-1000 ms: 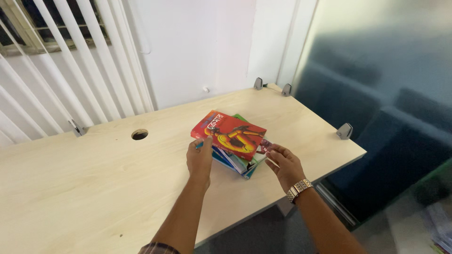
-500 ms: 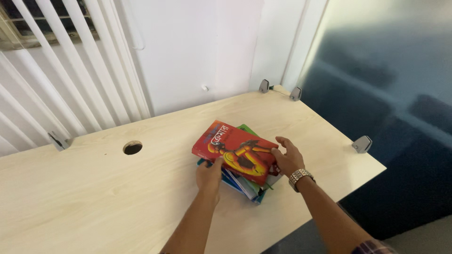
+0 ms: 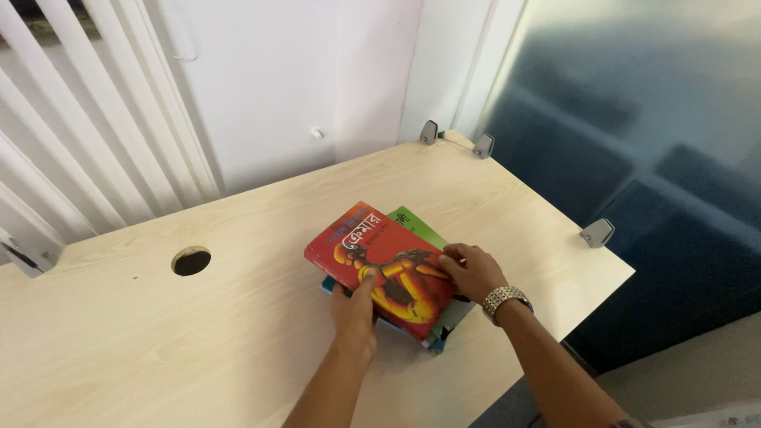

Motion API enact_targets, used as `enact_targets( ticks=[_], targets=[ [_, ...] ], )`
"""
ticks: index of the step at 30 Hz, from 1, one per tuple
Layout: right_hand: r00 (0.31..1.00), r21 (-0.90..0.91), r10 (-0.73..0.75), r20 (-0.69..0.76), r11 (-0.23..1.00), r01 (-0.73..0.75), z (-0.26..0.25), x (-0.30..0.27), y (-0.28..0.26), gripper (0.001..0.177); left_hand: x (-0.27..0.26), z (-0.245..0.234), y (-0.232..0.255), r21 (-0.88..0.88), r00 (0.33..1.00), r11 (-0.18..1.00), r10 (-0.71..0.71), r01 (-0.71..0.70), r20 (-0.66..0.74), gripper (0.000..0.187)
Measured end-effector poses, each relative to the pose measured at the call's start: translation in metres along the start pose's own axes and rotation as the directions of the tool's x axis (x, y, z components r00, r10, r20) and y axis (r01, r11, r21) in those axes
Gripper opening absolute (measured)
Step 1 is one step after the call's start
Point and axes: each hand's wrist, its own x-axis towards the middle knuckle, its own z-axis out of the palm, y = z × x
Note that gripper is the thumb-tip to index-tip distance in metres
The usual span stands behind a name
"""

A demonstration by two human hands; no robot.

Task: The person picks up books from a table and places them one by one onto a shelf inside a glass cabinet. The books are handled individually and stacked in a neat pile on the shelf.

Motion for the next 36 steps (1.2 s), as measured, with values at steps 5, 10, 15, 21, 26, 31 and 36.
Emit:
enact_targets(
  ticks=[5, 10, 15, 21, 26, 31, 36],
  targets=[
    [0.994, 0.007, 0.055, 0.093, 0.998, -0.056, 0.001, -0.023, -0.019, 0.047, 0.002, -0.011, 0.024, -0.016, 0.98, 0.99, 0.141, -0.14, 0.138, 0.041],
    [0.967, 0.281, 0.162, 0.197, 0.935, -0.214, 0.006, -0.041, -0.03, 0.057, -0.007, -0.002, 0.058, 0.025, 0.943, 0.994, 0.09, -0.103, 0.32, 0.048],
    [0.976, 0.716, 0.209, 0.064, 0.672, -0.19, 0.02, -0.066, -0.033, 0.057, -0.028, 0.019, 0.081, 0.104, 0.892, 0.991, 0.03, -0.085, 0.451, 0.048],
    [0.957, 0.784, 0.282, -0.062, 0.607, -0.128, 0.013, -0.095, -0.023, 0.058, -0.037, 0.041, 0.081, 0.144, 0.781, 0.981, 0.012, -0.131, 0.625, 0.046],
    [0.912, 0.814, 0.372, -0.17, 0.574, -0.083, 0.005, -0.121, -0.002, 0.058, -0.045, 0.057, 0.067, 0.203, 0.69, 0.978, -0.119, -0.041, 0.714, 0.044],
    [0.867, 0.735, 0.4, -0.297, 0.676, -0.06, -0.005, -0.15, 0.02, 0.059, -0.062, 0.071, 0.048, 0.25, 0.608, 0.968, -0.202, 0.006, 0.768, 0.039],
    [0.848, 0.762, 0.442, -0.293, 0.643, -0.072, -0.019, -0.186, 0.024, 0.052, -0.078, 0.084, 0.03, 0.307, 0.522, 0.949, -0.297, 0.07, 0.8, 0.035]
  ],
)
